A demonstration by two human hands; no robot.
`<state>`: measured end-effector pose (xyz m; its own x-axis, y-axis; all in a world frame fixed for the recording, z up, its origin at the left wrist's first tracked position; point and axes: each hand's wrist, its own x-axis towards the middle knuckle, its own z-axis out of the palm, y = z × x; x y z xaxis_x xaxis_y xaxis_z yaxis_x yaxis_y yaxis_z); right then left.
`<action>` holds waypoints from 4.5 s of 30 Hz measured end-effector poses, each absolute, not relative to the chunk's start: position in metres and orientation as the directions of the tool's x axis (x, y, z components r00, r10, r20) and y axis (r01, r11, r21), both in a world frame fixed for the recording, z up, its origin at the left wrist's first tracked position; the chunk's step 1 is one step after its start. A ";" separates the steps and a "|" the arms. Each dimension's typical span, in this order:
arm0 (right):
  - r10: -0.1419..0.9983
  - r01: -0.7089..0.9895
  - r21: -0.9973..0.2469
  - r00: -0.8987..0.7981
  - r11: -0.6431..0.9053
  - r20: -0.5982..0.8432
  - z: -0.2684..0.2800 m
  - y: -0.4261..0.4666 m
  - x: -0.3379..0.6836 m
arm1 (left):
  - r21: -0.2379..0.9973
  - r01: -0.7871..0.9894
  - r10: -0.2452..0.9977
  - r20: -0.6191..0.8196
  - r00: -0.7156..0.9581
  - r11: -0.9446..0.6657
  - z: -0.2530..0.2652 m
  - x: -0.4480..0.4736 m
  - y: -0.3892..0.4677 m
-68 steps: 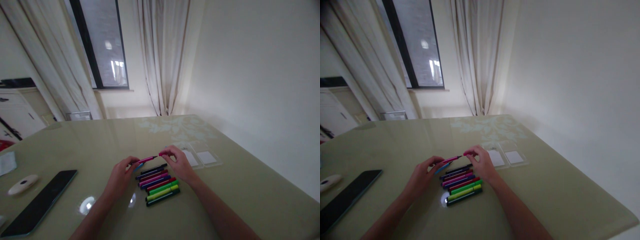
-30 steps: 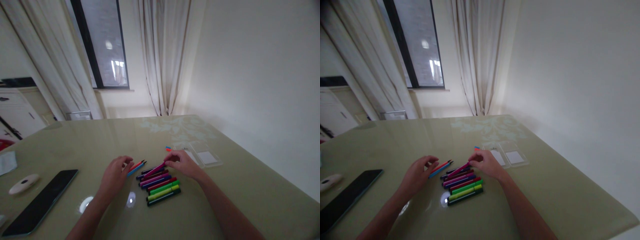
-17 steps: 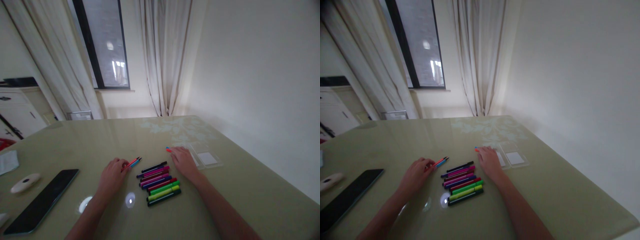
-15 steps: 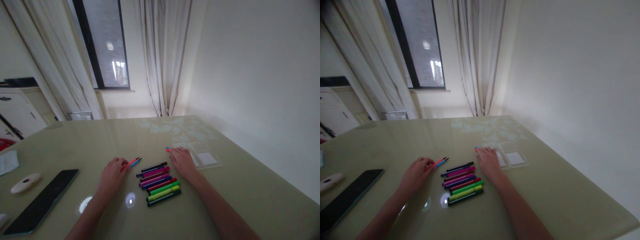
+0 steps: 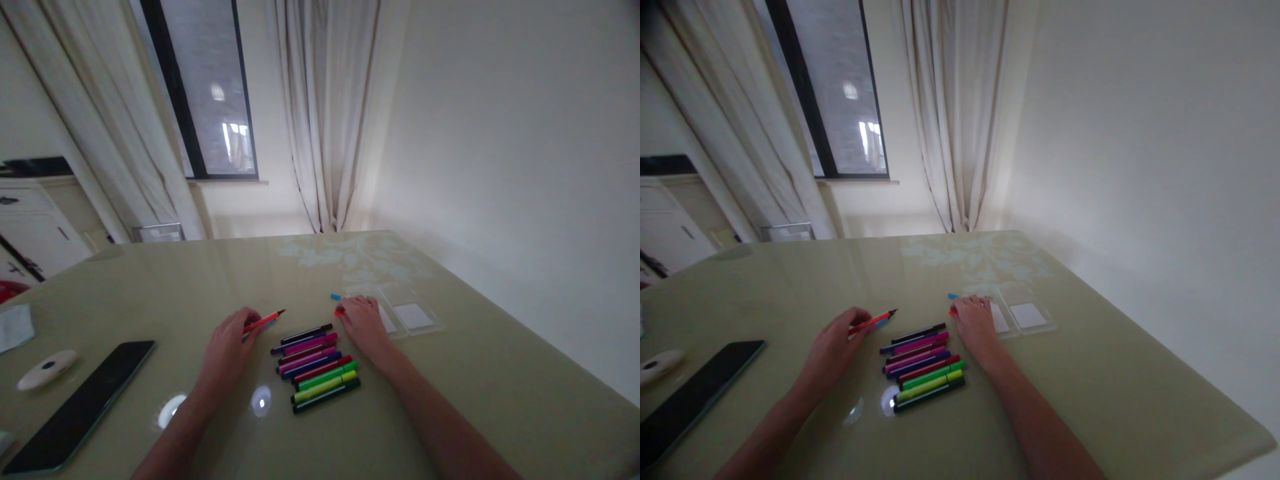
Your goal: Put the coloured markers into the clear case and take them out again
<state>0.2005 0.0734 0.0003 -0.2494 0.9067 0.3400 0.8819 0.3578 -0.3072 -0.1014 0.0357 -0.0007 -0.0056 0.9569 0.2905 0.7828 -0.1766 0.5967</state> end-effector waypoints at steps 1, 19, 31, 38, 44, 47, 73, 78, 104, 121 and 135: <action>0.899 0.839 -0.381 -0.253 0.388 0.358 0.002 0.072 0.199 | 0.624 0.755 0.958 0.288 0.016 -0.200 0.000 -0.097 0.034; 0.790 0.303 -0.736 -0.344 0.605 0.508 0.023 0.047 0.175 | 0.739 0.619 0.962 0.243 0.126 -0.268 0.007 -0.067 0.021; 0.870 0.203 -0.859 -0.270 0.470 0.412 0.021 0.048 0.177 | 0.758 0.586 0.952 0.296 0.083 -0.287 0.018 -0.059 0.015; 0.879 0.148 -0.883 -0.262 0.445 0.398 0.018 0.050 0.181 | 0.774 0.564 0.952 0.295 0.082 -0.288 0.017 -0.055 0.011; 0.862 0.216 -0.851 -0.299 0.479 0.409 0.018 0.050 0.180 | 0.760 0.590 0.959 0.261 0.110 -0.274 0.014 -0.055 0.013; 0.873 0.347 -0.811 -0.314 0.472 0.374 0.019 0.053 0.182 | 0.686 0.667 0.955 0.247 0.161 -0.290 0.010 -0.055 0.014; 0.873 0.668 -0.573 -0.273 0.474 0.404 0.007 0.068 0.191 | 0.710 0.674 0.971 0.232 0.053 -0.206 0.002 -0.088 0.037; 0.825 0.416 -0.713 -0.272 0.564 0.495 0.020 0.056 0.177 | 0.750 0.607 0.962 0.251 0.105 -0.262 0.004 -0.079 0.034; 0.887 0.317 -0.836 -0.277 0.448 0.370 0.016 0.053 0.181 | 0.789 0.525 0.948 0.264 0.178 -0.318 0.008 -0.063 0.024; 0.936 0.269 -0.909 -0.238 0.320 0.259 0.023 0.050 0.180 | 0.778 0.520 0.935 0.313 0.165 -0.352 0.012 -0.058 0.017; 0.920 0.275 -0.891 -0.266 0.360 0.290 0.023 0.048 0.180 | 0.744 0.537 0.916 0.360 0.180 -0.398 0.008 -0.061 0.018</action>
